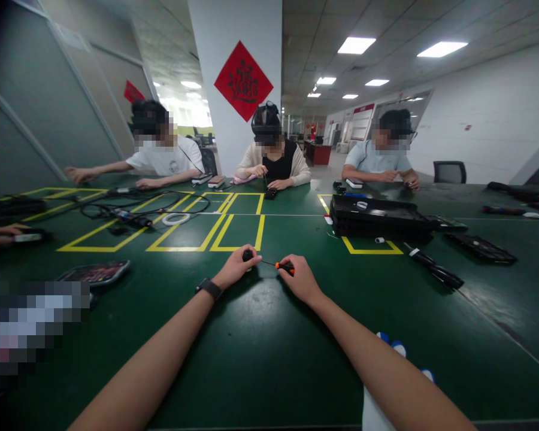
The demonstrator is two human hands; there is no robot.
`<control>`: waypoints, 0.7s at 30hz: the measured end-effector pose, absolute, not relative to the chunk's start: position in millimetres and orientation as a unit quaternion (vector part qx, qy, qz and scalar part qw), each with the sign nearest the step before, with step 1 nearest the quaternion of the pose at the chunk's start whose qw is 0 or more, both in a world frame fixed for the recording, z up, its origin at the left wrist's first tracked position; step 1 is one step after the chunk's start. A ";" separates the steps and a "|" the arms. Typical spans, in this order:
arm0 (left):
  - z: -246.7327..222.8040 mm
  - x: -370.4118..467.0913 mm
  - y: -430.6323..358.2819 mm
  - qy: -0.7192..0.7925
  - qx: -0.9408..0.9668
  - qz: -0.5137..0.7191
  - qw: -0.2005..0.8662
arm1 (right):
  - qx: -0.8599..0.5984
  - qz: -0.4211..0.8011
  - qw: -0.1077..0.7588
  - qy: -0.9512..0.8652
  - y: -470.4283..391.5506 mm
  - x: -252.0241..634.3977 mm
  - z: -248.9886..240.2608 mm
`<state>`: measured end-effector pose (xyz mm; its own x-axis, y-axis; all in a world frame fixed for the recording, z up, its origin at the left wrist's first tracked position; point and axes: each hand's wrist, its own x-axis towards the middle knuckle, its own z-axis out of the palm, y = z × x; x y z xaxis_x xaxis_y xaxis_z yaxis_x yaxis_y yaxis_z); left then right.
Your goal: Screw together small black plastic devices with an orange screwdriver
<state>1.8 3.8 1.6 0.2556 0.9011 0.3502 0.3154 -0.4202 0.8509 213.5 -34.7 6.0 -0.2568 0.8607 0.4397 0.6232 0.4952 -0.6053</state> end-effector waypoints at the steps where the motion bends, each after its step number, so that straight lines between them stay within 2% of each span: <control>1: 1.5 1.5 4.1 0.420 0.717 0.442 0.338 | -0.478 0.161 0.376 -0.777 -34.0 213.4 5.8; 7: 3.1 0.3 4.6 0.416 0.709 0.457 0.339 | -0.479 0.161 0.349 -0.789 -30.5 213.5 4.4; 16: 3.5 3.1 2.8 0.415 0.706 0.462 0.340 | -0.477 0.187 0.367 -0.776 -34.1 212.9 4.5; 21: 3.2 2.1 3.4 0.418 0.709 0.451 0.346 | -0.469 0.148 0.361 -0.792 -29.6 212.8 2.6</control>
